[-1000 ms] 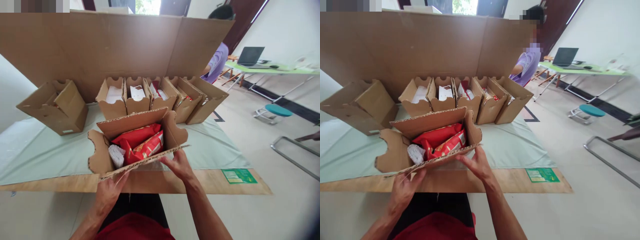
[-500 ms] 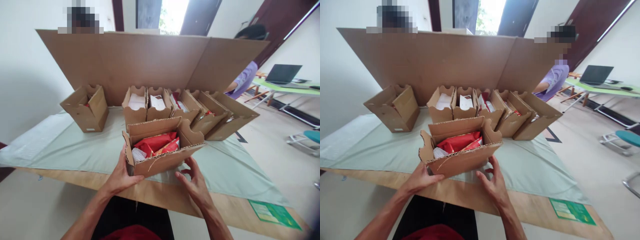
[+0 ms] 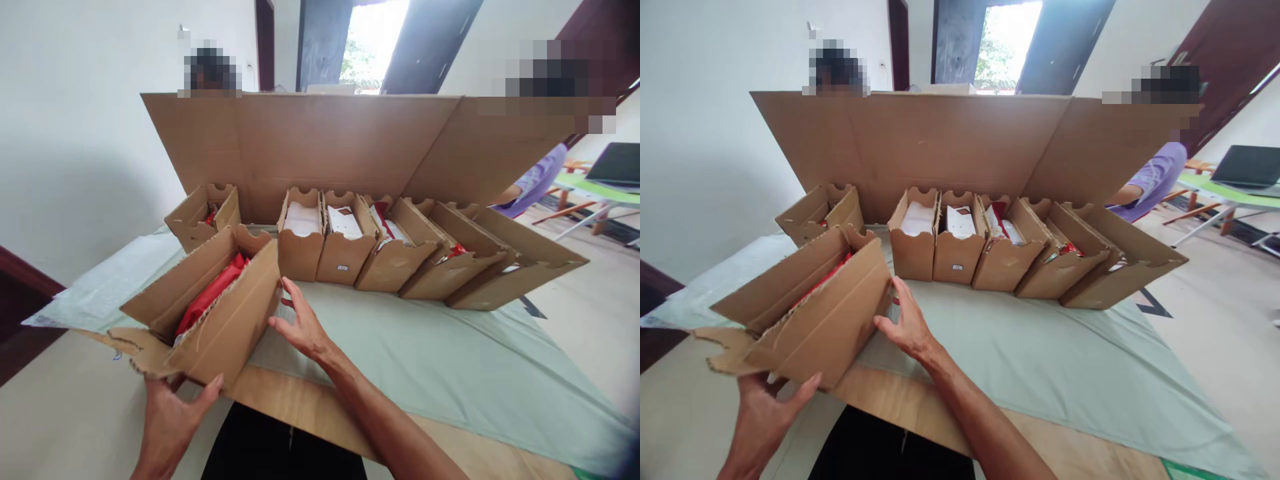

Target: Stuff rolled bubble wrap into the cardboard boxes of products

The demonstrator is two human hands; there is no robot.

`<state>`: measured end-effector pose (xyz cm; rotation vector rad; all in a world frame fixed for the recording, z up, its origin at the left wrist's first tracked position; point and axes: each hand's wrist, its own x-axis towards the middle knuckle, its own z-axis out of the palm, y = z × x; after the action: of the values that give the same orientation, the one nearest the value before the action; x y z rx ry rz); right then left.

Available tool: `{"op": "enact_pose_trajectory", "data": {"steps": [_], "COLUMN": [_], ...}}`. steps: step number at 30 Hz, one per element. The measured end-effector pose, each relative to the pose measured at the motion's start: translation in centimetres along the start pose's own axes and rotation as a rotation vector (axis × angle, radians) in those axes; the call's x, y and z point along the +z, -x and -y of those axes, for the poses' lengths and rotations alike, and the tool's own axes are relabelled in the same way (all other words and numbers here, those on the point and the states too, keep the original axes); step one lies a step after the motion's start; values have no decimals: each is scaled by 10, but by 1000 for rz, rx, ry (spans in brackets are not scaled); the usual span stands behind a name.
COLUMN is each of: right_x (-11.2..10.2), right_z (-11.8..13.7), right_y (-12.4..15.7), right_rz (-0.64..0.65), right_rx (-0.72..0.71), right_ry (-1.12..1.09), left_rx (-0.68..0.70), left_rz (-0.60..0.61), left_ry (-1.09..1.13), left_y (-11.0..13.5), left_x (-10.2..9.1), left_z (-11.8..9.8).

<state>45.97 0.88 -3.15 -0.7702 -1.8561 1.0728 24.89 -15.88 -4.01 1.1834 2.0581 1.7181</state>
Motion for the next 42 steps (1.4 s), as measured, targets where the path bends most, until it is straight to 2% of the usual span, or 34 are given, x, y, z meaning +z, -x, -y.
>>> {"op": "enact_pose_trajectory", "data": {"steps": [3,5,10,15,18,20,23,28,31,37,39,41,42], "right_x": [9,8,6,8,8,8,8,8,9,7,7,6,6], "right_z": [-20,-29,-30,-26,-26,-26,-26,-27,-28,-28,-28,-30,-31], "right_y": [4,18,35,28,27,28,28,28,28,27,28,28,28], "right_rz": [-28,-6,51,44,41,35,28,30,29,42,44,39,34], "right_rx": [54,48,-14,20,28,31,29,17,18,21,20,8,2], "right_ry": [117,222,338,318,308,300,288,299,314,344,348,336,327], "left_rx": [-47,-38,22,124,115,85,65,87,145,166,165,188,225], "left_rz": [-61,-87,-116,-99,-29,47,133,278,348,439,455,430,377], "left_ry": [143,144,-41,-227,-191,-104,-4,18,5,-9,-18,-50,-79], "left_y": [-16,-24,-43,-90,-113,-116,-101,-69,-73,-87,-85,-86,-91], "left_x": [25,41,83,132,160,172,171,146,149,182,179,162,150], "left_z": [-27,-34,-23,-23,-27,-26,-17,0,-3,-18,-17,-17,-19]}}
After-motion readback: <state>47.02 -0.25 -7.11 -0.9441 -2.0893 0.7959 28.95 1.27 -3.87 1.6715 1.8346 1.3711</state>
